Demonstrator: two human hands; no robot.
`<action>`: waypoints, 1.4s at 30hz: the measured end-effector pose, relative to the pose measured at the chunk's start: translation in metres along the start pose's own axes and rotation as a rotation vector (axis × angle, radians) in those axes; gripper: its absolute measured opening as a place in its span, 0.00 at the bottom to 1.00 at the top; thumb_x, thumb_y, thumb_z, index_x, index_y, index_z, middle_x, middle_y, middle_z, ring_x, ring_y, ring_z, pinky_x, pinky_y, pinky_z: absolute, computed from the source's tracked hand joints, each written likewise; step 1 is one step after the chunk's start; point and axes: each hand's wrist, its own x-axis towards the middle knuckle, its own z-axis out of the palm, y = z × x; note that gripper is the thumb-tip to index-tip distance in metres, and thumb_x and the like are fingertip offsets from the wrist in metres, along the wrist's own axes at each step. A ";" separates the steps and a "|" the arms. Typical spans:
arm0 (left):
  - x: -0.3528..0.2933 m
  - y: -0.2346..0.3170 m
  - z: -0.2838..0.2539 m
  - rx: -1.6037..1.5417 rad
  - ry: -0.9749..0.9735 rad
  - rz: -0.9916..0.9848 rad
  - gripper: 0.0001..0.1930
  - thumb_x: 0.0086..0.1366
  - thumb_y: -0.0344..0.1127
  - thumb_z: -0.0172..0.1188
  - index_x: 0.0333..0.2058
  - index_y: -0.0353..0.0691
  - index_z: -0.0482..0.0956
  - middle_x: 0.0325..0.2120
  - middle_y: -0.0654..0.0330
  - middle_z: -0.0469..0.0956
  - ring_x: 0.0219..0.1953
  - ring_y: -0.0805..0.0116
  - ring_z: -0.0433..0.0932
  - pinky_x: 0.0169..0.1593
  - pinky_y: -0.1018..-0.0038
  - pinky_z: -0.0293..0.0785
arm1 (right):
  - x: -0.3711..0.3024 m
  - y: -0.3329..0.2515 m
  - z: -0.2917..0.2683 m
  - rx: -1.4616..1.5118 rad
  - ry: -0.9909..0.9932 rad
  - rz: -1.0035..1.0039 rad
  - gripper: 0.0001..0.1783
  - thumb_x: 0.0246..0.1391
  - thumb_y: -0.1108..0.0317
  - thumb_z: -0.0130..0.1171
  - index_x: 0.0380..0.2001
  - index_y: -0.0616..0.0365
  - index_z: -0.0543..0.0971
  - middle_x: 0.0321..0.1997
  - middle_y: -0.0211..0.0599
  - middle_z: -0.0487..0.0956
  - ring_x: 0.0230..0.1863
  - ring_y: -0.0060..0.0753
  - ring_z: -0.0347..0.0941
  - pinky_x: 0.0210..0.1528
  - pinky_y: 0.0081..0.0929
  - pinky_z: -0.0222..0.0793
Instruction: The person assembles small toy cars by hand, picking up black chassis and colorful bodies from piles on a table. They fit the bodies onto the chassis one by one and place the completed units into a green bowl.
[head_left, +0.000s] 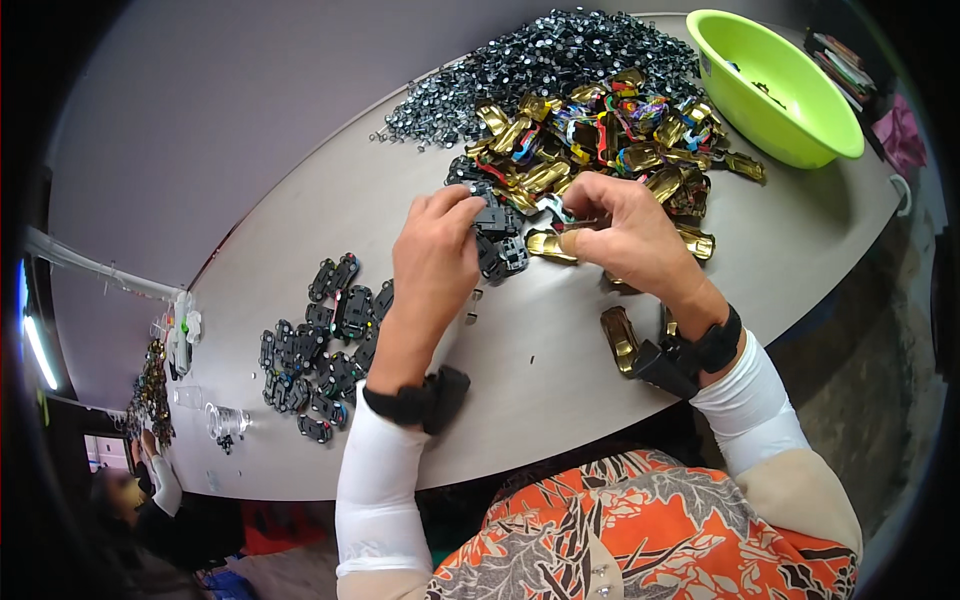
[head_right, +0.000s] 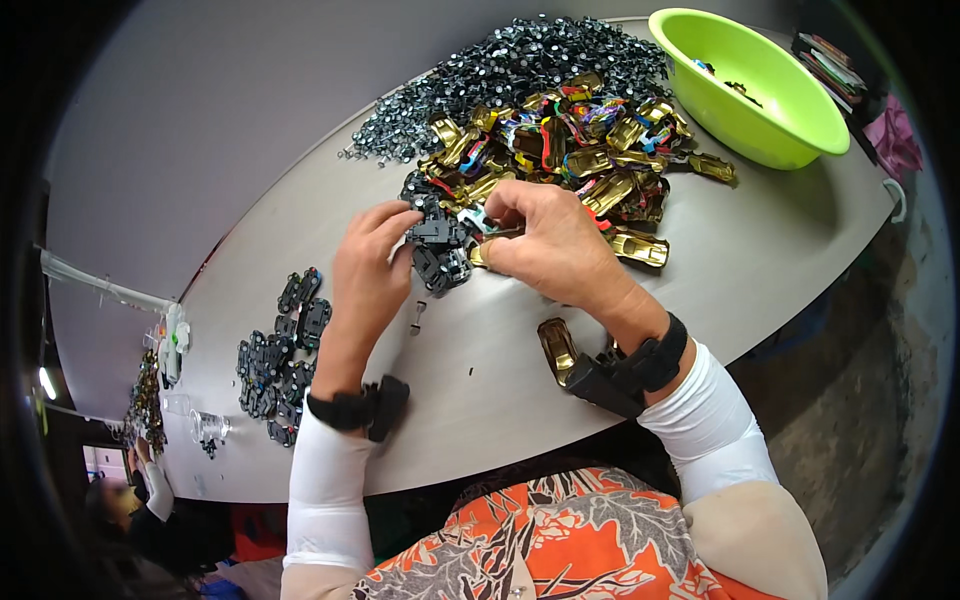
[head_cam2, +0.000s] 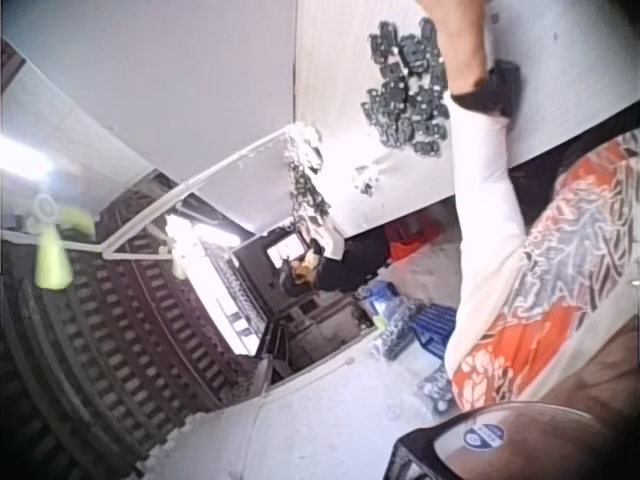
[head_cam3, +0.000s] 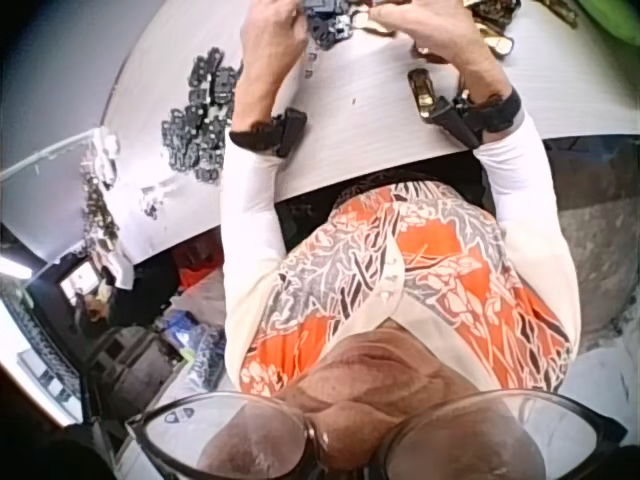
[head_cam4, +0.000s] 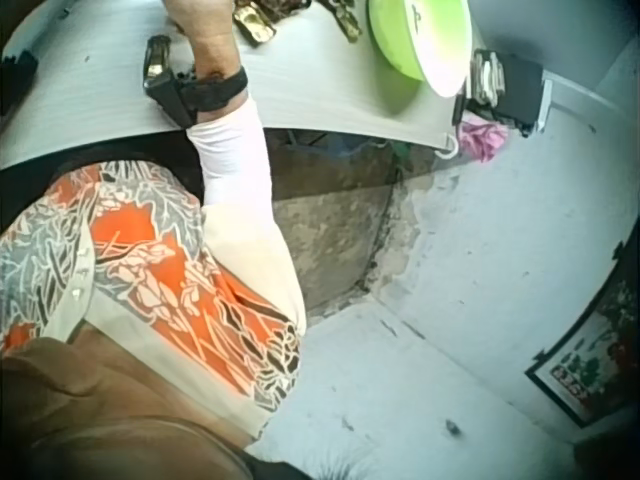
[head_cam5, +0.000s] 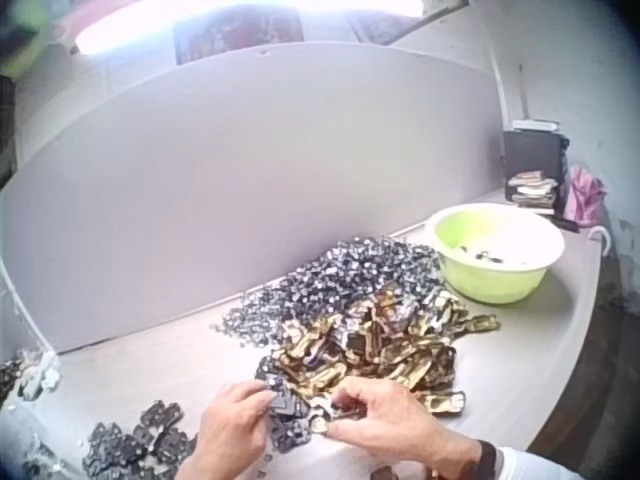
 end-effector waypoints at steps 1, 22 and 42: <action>0.006 -0.003 0.003 0.044 -0.066 0.033 0.17 0.43 0.19 0.59 0.35 0.39 0.79 0.37 0.58 0.77 0.37 0.59 0.74 0.41 0.71 0.73 | 0.001 0.001 -0.001 0.006 0.017 -0.026 0.10 0.36 0.73 0.58 0.26 0.65 0.74 0.21 0.37 0.75 0.23 0.25 0.69 0.28 0.24 0.66; -0.055 0.013 -0.017 -1.831 -0.151 -0.799 0.23 0.52 0.28 0.63 0.48 0.35 0.70 0.40 0.54 0.77 0.38 0.67 0.78 0.39 0.71 0.79 | -0.019 -0.012 0.028 0.431 -0.250 -0.038 0.15 0.44 0.75 0.60 0.37 0.60 0.71 0.31 0.26 0.73 0.33 0.13 0.66 0.35 0.17 0.67; -0.057 0.025 -0.024 -1.783 -0.097 -0.803 0.21 0.52 0.24 0.62 0.46 0.34 0.72 0.38 0.56 0.76 0.38 0.67 0.78 0.41 0.67 0.80 | -0.025 -0.012 0.042 0.201 -0.115 -0.264 0.19 0.41 0.78 0.57 0.41 0.59 0.69 0.28 0.28 0.71 0.24 0.15 0.65 0.25 0.16 0.64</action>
